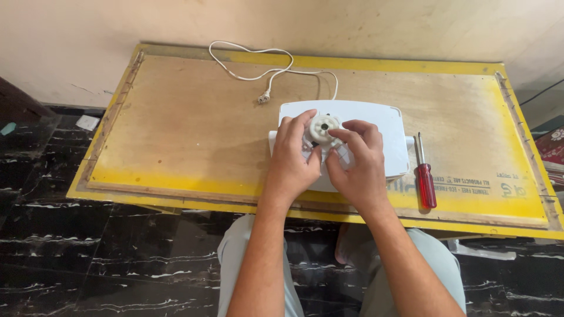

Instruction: The person sits at a low table and uses a screwdriver to unscrew the base of a small white electric appliance. They remove the base cover, manipulate the internal fan and motor assembly by hand, reposition the appliance, and then drive the base screws back in with the screwdriver.

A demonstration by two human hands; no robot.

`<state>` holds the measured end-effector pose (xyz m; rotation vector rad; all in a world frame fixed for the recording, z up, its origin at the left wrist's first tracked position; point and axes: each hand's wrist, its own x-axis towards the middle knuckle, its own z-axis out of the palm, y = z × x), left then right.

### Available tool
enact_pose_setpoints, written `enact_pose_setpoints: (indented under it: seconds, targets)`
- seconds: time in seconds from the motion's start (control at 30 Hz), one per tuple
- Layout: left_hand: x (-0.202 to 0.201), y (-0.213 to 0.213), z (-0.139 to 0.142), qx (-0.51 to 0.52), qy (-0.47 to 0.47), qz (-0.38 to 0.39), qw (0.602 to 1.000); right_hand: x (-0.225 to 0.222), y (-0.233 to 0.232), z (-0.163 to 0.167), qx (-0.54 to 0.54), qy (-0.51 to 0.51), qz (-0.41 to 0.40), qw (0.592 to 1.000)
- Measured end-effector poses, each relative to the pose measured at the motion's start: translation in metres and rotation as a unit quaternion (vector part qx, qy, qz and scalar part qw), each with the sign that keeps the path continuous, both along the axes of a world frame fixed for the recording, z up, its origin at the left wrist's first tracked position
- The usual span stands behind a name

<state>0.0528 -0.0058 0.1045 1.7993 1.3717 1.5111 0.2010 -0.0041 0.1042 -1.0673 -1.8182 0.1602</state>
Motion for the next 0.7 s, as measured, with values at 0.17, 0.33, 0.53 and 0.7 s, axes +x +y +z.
enact_pose_setpoints:
  seconds: [0.17, 0.33, 0.53, 0.7]
  targets:
    - [0.001, 0.001, -0.002, -0.042, -0.003, 0.01, 0.999, 0.0, 0.002, -0.003, 0.001, -0.002, -0.011, 1.0]
    - [0.0, 0.006, -0.01, 0.102, 0.069, 0.0, 0.992, 0.0, 0.003, -0.004, -0.002, -0.004, -0.01, 1.0]
    - [-0.001, 0.009, -0.014, 0.055, 0.045, -0.008, 0.997, -0.002, 0.003, -0.005, 0.013, -0.009, -0.022, 1.0]
    - [0.0, 0.006, -0.009, 0.037, 0.036, -0.008, 0.999, -0.001, 0.003, -0.006, 0.008, -0.004, -0.021, 1.0]
